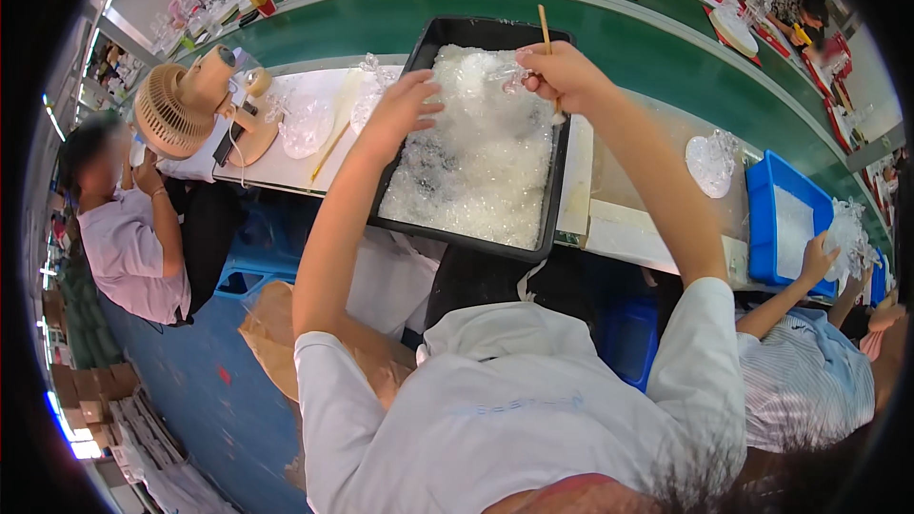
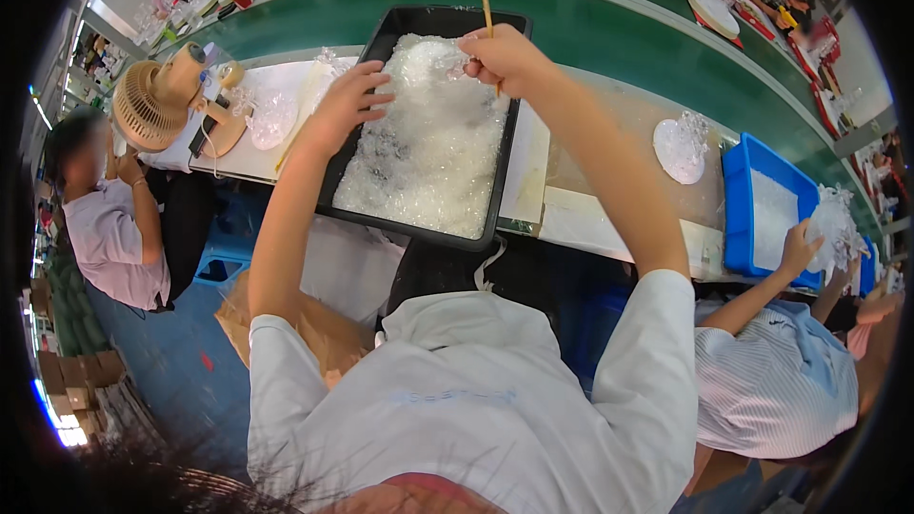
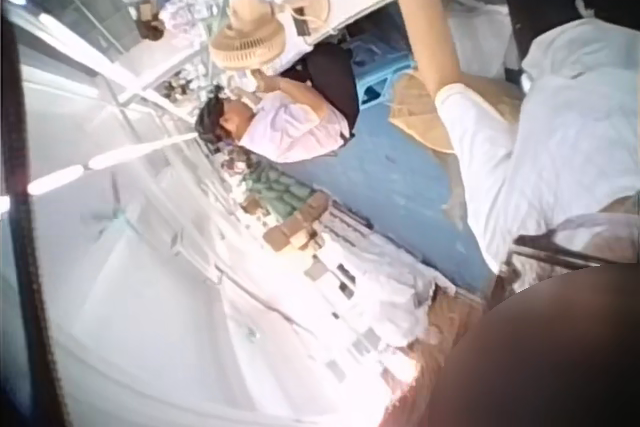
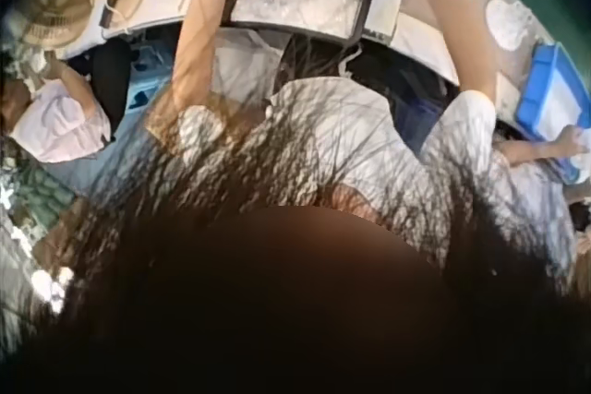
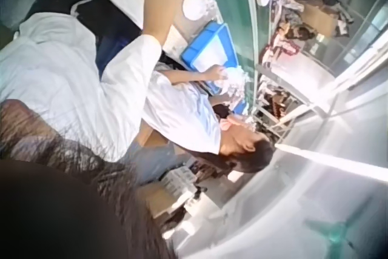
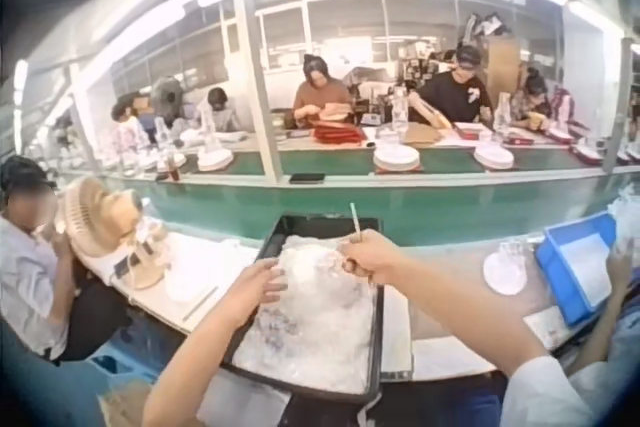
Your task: Assembling and decorating clear plastic light fixture components with artificial snow beads.
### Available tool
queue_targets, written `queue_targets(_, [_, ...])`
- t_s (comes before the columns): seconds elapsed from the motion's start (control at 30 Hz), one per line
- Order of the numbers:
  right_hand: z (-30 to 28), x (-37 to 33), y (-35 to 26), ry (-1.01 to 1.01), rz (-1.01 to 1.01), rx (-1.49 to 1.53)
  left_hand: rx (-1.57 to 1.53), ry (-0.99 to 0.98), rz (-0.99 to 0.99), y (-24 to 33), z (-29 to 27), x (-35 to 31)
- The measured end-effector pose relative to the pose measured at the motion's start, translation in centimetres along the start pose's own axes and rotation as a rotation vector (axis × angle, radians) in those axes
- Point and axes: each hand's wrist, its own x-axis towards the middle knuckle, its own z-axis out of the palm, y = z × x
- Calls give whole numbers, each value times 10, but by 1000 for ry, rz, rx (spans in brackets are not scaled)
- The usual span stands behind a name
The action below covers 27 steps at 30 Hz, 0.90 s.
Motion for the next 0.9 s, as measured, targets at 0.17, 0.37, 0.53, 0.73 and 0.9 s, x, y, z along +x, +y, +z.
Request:
queue_targets(0.17, [23,-28,19,69,-4,494,-179,-60,64,3,5,15])
queue_targets(0.37, [49,-43,34,124,7,791,-170,-230,82,17,-5,16])
queue_targets(0.53, [58,-39,39,90,-5,884,-165,-127,210,17,-16,11])
queue_targets(0.73, [64,-41,35,45,17,1030,-269,-167,251,12,-9,1])
queue_targets(0.9, [67,-51,35,9,48,1087,-243,-374,178,16,-9,2])
